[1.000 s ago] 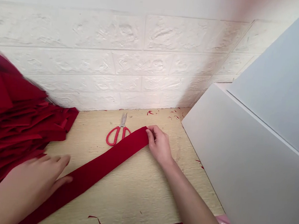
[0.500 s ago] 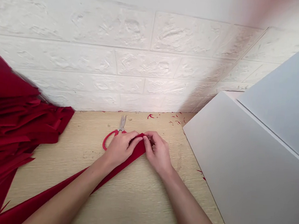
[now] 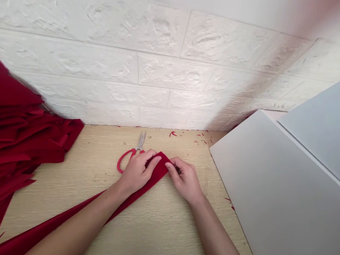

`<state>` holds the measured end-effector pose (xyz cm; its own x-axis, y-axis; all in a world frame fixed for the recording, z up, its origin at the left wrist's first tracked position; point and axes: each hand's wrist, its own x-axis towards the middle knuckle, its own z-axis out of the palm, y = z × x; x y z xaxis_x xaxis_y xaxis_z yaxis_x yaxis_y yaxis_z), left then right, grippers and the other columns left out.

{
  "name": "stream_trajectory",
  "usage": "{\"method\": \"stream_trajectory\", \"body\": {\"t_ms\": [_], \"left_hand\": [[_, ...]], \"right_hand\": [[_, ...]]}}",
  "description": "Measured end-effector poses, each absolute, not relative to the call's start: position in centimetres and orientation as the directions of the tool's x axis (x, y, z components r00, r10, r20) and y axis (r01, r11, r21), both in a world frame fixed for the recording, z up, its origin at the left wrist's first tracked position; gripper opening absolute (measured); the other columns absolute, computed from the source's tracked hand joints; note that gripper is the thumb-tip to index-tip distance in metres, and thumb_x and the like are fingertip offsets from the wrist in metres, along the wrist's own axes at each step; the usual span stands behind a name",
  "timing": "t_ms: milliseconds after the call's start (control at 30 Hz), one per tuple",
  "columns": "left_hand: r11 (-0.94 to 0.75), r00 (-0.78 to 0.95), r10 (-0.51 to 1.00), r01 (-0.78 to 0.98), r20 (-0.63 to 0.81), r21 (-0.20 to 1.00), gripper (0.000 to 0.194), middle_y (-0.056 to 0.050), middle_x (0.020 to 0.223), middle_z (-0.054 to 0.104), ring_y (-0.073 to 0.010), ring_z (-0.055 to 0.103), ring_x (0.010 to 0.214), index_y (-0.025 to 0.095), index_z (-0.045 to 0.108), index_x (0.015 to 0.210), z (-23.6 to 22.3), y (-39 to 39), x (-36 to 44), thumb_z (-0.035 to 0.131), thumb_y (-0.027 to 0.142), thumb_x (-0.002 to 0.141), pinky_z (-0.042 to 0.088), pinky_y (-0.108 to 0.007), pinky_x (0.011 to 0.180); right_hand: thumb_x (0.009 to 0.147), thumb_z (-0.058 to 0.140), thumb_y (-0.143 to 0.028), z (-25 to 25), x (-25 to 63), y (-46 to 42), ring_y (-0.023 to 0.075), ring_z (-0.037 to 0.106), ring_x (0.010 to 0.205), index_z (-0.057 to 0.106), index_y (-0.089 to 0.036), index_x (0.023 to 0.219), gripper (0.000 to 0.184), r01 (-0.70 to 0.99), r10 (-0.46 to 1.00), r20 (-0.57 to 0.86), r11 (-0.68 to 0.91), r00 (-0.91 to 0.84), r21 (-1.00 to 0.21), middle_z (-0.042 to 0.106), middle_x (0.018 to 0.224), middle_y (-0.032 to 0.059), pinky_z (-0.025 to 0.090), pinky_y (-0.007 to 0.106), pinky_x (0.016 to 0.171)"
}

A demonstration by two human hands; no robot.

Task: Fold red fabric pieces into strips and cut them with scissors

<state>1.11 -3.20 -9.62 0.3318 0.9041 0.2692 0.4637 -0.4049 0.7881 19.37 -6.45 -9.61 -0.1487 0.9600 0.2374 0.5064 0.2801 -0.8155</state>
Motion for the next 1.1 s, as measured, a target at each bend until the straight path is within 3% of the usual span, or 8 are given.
{"method": "stream_trajectory", "body": {"t_ms": [333,700,867,967,1100], "left_hand": [[-0.354,0.315,0.921,0.433,0.229,0.829,0.030,0.004,0.066,0.054,-0.0113,0.047,0.062,0.020,0.050,0.076,-9.7,-3.2,1.1,0.044,0.039,0.099,0.035,-0.025,0.064],[-0.386,0.348,0.907,0.460,0.238,0.800,0.031,0.003,0.069,0.059,-0.0122,0.052,0.063,0.021,0.053,0.080,-9.9,-3.2,1.0,0.038,0.037,0.102,0.038,-0.025,0.064],[-0.636,0.469,0.771,0.526,0.431,0.565,0.029,0.000,0.072,0.069,-0.0124,0.059,0.059,0.019,0.063,0.091,-10.4,-3.4,1.1,0.037,0.027,0.103,0.035,-0.024,0.056],[-0.750,0.473,0.637,0.562,0.608,0.349,0.031,-0.001,0.067,0.070,-0.0115,0.058,0.056,0.018,0.064,0.083,-10.1,-3.7,1.3,0.039,0.022,0.102,0.034,-0.025,0.054],[-0.790,0.499,0.476,0.605,0.724,0.102,0.025,0.000,0.064,0.069,-0.0113,0.057,0.055,0.018,0.066,0.083,-9.3,-3.9,1.2,0.046,0.015,0.098,0.036,-0.026,0.056]], "right_hand": [[0.098,0.052,-0.042,-9.8,19.5,-6.3,0.0109,0.048,0.056,0.062,-0.019,0.077,0.033,0.401,0.984,0.113,0.159,-0.137,-0.902,0.057,0.062,-0.0021,0.039,0.022,0.055],[0.098,0.050,-0.041,-9.4,19.1,-6.3,0.0113,0.049,0.057,0.063,-0.019,0.081,0.031,0.460,0.981,0.169,0.196,-0.098,-0.866,0.059,0.066,-0.0011,0.039,0.023,0.055],[0.099,0.052,-0.037,-9.8,18.8,-6.3,0.0118,0.056,0.059,0.063,-0.019,0.097,0.021,0.464,0.969,0.235,0.246,-0.082,-0.851,0.067,0.074,0.0003,0.044,0.023,0.056],[0.098,0.053,-0.030,-9.7,19.0,-6.5,0.0129,0.062,0.066,0.064,-0.020,0.099,0.015,0.511,0.921,0.372,0.374,-0.112,-0.774,0.071,0.084,0.0030,0.050,0.025,0.064],[0.097,0.054,-0.021,-9.1,19.3,-6.8,0.0164,0.067,0.078,0.067,-0.022,0.096,0.013,0.568,0.834,0.531,0.512,-0.149,-0.644,0.073,0.088,0.0059,0.054,0.030,0.074]]}}
